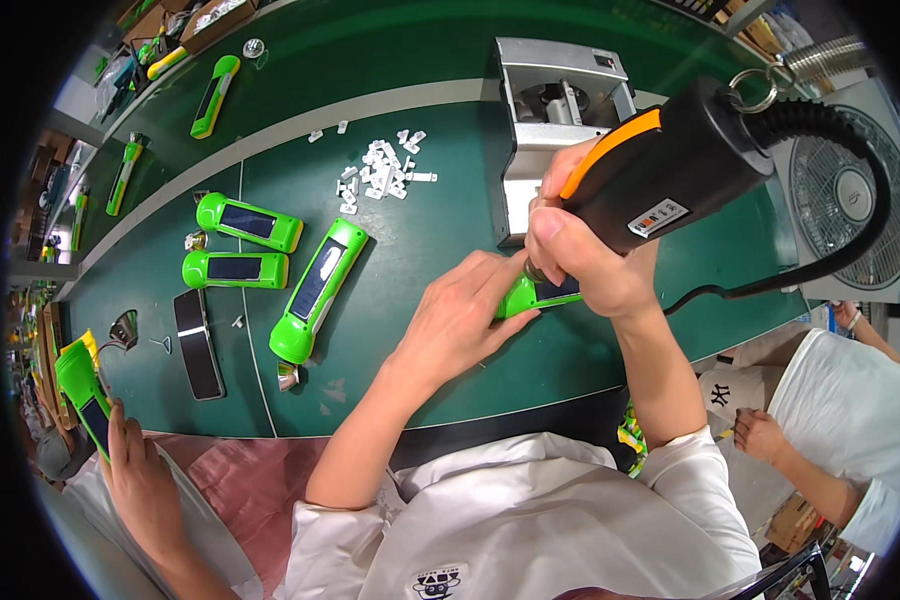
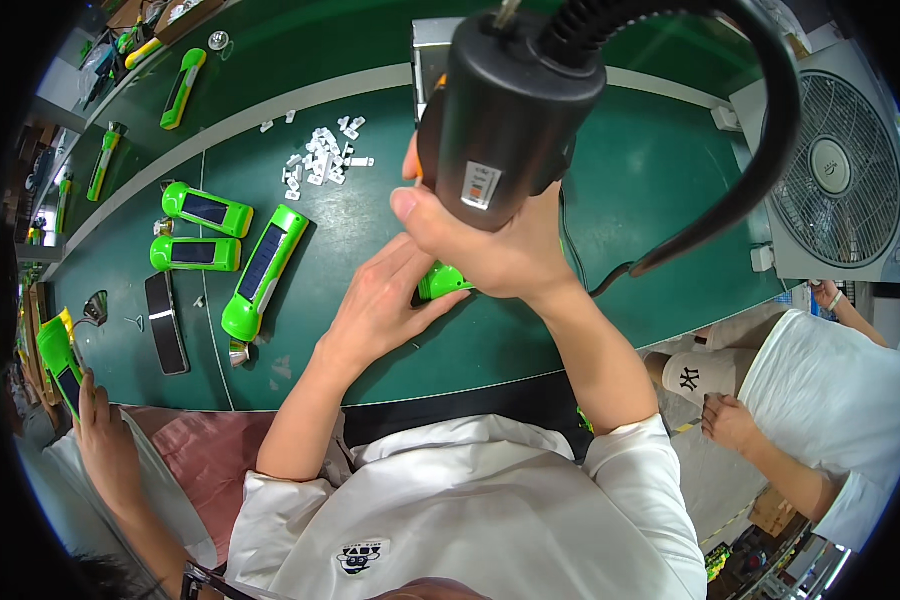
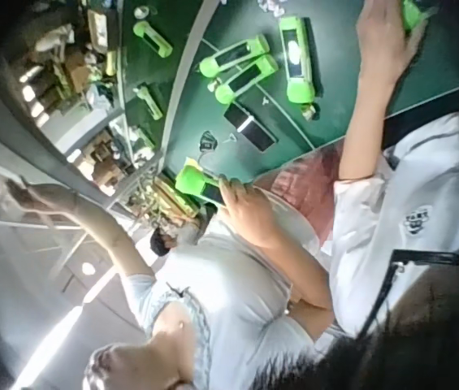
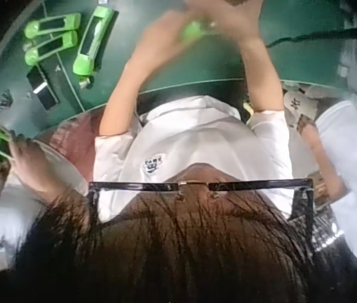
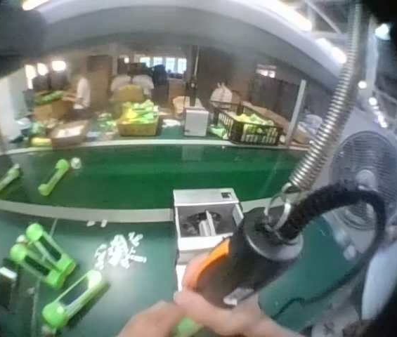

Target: The person assembles flashlights along a workbench by fitting components onto each flashlight body and fastening them with an electric screwdriver.

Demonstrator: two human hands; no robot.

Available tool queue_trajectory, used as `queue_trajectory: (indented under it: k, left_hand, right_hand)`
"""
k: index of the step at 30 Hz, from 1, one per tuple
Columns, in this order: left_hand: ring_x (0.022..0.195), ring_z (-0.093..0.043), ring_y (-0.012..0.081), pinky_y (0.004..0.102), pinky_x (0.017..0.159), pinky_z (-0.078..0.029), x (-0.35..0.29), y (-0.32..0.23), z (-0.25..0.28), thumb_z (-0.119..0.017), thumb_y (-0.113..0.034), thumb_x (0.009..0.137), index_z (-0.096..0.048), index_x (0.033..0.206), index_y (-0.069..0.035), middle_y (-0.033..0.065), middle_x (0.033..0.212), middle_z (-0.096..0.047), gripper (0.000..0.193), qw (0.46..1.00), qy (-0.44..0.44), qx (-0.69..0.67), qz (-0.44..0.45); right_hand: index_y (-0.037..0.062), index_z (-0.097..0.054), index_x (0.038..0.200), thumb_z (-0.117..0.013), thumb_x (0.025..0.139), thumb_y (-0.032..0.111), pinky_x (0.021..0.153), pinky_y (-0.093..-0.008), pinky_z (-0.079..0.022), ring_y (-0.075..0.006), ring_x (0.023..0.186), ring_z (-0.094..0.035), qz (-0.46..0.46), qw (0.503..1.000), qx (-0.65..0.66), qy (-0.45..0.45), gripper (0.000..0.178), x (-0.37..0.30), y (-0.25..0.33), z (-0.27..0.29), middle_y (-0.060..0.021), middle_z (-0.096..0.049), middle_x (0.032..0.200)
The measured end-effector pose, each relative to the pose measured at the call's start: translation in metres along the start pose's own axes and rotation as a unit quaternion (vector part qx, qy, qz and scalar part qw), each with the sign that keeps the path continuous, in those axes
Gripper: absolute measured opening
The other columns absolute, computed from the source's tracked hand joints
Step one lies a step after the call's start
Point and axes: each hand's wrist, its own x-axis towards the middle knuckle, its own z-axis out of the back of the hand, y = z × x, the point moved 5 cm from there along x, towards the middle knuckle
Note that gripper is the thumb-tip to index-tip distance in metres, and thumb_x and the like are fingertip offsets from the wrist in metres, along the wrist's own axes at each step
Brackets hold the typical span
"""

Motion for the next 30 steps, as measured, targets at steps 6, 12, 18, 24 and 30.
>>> queue_trajectory:
  k: [6, 12, 18, 24, 30]
  left_hand:
    - [0.096, -0.064, 0.0335, 0.0438, 0.082, -0.054, 0.0, -0.001, -0.001, -0.083, -0.018, 0.079, -0.063, 0.113, -0.003, 0.0141, 0.101, -0.067, 0.041, 1.0, 0.005, -0.011, 0.018]
    - [0.097, -0.064, 0.0321, 0.043, 0.082, -0.054, -0.001, 0.001, -0.001, -0.082, -0.018, 0.079, -0.061, 0.122, -0.003, 0.0129, 0.102, -0.067, 0.05, 1.0, -0.011, 0.001, -0.006]
    - [0.098, -0.064, 0.034, 0.0438, 0.083, -0.053, -0.002, -0.002, 0.002, -0.082, -0.017, 0.079, -0.06, 0.124, -0.003, 0.0143, 0.102, -0.066, 0.052, 1.0, 0.0, -0.016, 0.005]
    - [0.098, -0.064, 0.0378, 0.0451, 0.084, -0.053, -0.001, -0.002, 0.003, -0.083, -0.017, 0.079, -0.062, 0.118, -0.005, 0.0167, 0.105, -0.065, 0.046, 0.998, 0.027, -0.043, 0.039]
    - [0.1, -0.063, 0.0383, 0.0451, 0.085, -0.053, -0.004, 0.0, 0.003, -0.083, -0.019, 0.079, -0.06, 0.118, -0.004, 0.0171, 0.108, -0.065, 0.047, 0.999, 0.012, -0.04, 0.031]
  right_hand:
    - [0.0026, -0.049, 0.103, -0.062, 0.087, 0.0, 0.043, -0.0271, -0.039, -0.0112, 0.046, -0.049, -0.031, 0.999, 0.013, -0.019, 0.021, -0.002, -0.004, 0.007, -0.0053, -0.05, 0.072]
    - [0.0008, -0.048, 0.103, -0.063, 0.086, 0.001, 0.044, -0.0267, -0.04, -0.0107, 0.047, -0.048, -0.041, 0.999, 0.036, -0.006, 0.022, 0.001, -0.004, 0.006, -0.0051, -0.051, 0.07]
    - [0.001, -0.05, 0.103, -0.065, 0.087, 0.002, 0.047, -0.026, -0.042, -0.0106, 0.048, -0.049, -0.045, 0.999, 0.017, 0.014, 0.022, -0.004, -0.006, 0.004, -0.0057, -0.052, 0.066]
    - [0.0008, -0.049, 0.108, -0.064, 0.089, 0.002, 0.046, -0.0275, -0.04, -0.0107, 0.046, -0.046, 0.012, 0.998, 0.031, 0.052, 0.025, -0.015, -0.009, 0.007, -0.0058, -0.052, 0.066]
    - [0.0013, -0.05, 0.112, -0.066, 0.087, 0.002, 0.049, -0.0271, -0.041, -0.011, 0.052, -0.049, 0.054, 0.995, -0.017, 0.078, 0.03, -0.019, -0.004, 0.001, -0.0078, -0.055, 0.073]
